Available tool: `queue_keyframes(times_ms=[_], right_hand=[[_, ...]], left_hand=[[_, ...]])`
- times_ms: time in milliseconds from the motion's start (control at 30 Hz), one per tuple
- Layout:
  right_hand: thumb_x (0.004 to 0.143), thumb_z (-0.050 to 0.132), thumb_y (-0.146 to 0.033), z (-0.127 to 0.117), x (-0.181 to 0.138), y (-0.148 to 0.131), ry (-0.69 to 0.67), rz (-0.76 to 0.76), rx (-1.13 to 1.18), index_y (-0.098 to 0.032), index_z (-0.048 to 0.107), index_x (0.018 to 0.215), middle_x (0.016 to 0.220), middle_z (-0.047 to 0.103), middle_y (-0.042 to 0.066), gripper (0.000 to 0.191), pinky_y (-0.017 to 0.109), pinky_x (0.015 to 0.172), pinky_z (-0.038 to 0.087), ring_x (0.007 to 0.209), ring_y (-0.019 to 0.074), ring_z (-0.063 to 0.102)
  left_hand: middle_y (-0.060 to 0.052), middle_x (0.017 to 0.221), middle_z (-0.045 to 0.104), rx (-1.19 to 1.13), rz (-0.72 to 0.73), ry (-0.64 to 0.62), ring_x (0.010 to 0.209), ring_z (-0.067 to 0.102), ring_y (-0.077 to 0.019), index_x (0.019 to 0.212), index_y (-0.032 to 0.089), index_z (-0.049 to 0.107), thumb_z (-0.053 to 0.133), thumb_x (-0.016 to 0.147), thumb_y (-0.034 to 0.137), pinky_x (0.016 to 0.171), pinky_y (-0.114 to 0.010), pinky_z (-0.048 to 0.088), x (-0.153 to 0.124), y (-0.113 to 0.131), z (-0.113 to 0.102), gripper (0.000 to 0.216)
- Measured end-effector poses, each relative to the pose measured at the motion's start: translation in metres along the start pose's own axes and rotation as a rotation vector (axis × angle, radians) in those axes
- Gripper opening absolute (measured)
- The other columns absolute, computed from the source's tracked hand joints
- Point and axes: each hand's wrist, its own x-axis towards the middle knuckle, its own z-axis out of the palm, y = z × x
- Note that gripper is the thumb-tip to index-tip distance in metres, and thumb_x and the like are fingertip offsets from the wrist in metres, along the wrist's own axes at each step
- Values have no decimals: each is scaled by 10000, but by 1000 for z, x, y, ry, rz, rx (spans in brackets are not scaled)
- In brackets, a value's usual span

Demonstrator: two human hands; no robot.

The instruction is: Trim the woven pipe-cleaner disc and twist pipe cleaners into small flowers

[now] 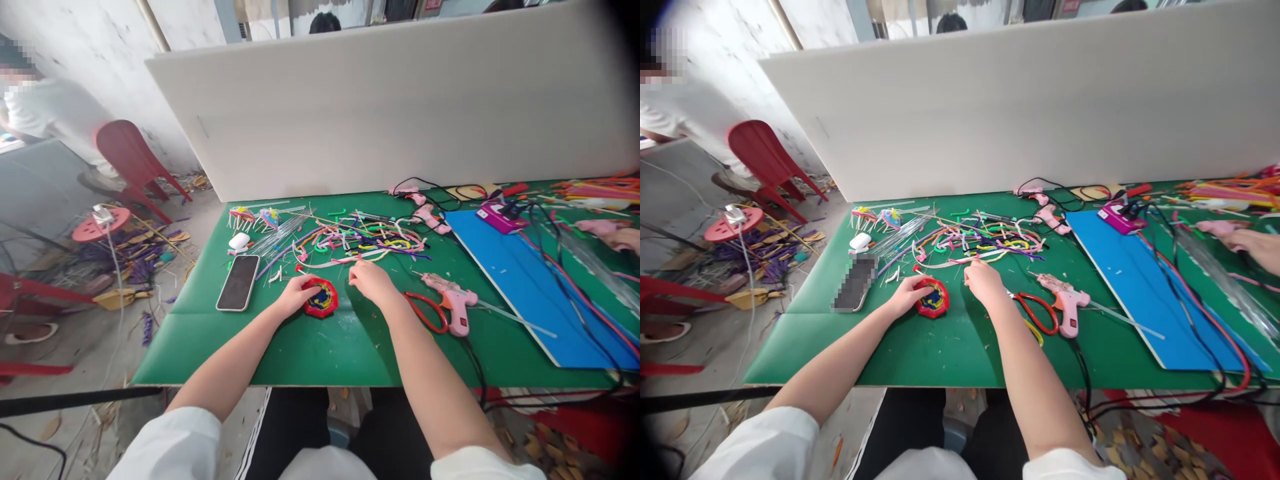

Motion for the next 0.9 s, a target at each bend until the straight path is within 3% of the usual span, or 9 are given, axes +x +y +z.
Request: queue_keyframes(times_ms=[200, 433, 567, 667, 800, 900], right_hand=[[772, 629, -253, -5, -7, 0, -16, 41, -61, -209, 639, 802, 893, 656, 47, 54, 267, 682, 409, 910, 200, 580], [658, 737, -336, -5, -24, 5, -71, 41, -71, -245, 648, 886, 922, 639, 23, 261, 255, 637, 405, 883, 198, 575], [704, 695, -225, 0, -27, 5, -57, 41, -82, -227, 653, 801, 904, 628, 28, 106, 260, 662, 398, 893, 197, 559], [750, 635, -167, 5, -25, 4, -42, 38, -85, -209, 636, 696, 877, 623, 38, 69, 264, 655, 390, 898, 198, 550], [797, 573, -149, 7, -25, 1, -20, 28, -99, -195, 626, 743, 883, 620, 64, 88, 284, 652, 393, 885, 212, 545], [811, 564, -171, 4, -28, 0, -13, 27, -111, -190, 625, 779, 907, 626, 70, 72, 292, 677, 406, 891, 215, 547]], left_hand=[[-48, 847, 690, 83, 33, 43, 801, 627, -207, 899, 165, 665, 619, 728, 342, 744, -308, 498, 11, -8, -6, 250], [-47, 1056, 653, 104, 111, 143, 975, 600, -208, 1062, 206, 612, 596, 754, 331, 862, -315, 481, 8, -6, -11, 333], [-34, 1024, 652, 28, 109, 220, 957, 600, -190, 1036, 204, 610, 602, 756, 331, 844, -293, 495, 5, -6, -10, 308], [-29, 995, 643, -143, -5, 214, 859, 622, -164, 1038, 209, 599, 607, 749, 325, 725, -260, 537, 3, -5, -7, 312], [-24, 934, 619, -372, -163, 103, 624, 622, -128, 1107, 239, 548, 624, 729, 354, 453, -232, 523, 0, -2, -6, 402], [-27, 960, 623, -431, -143, 48, 651, 637, -136, 1135, 248, 522, 680, 685, 336, 476, -239, 538, -1, 1, -6, 485]])
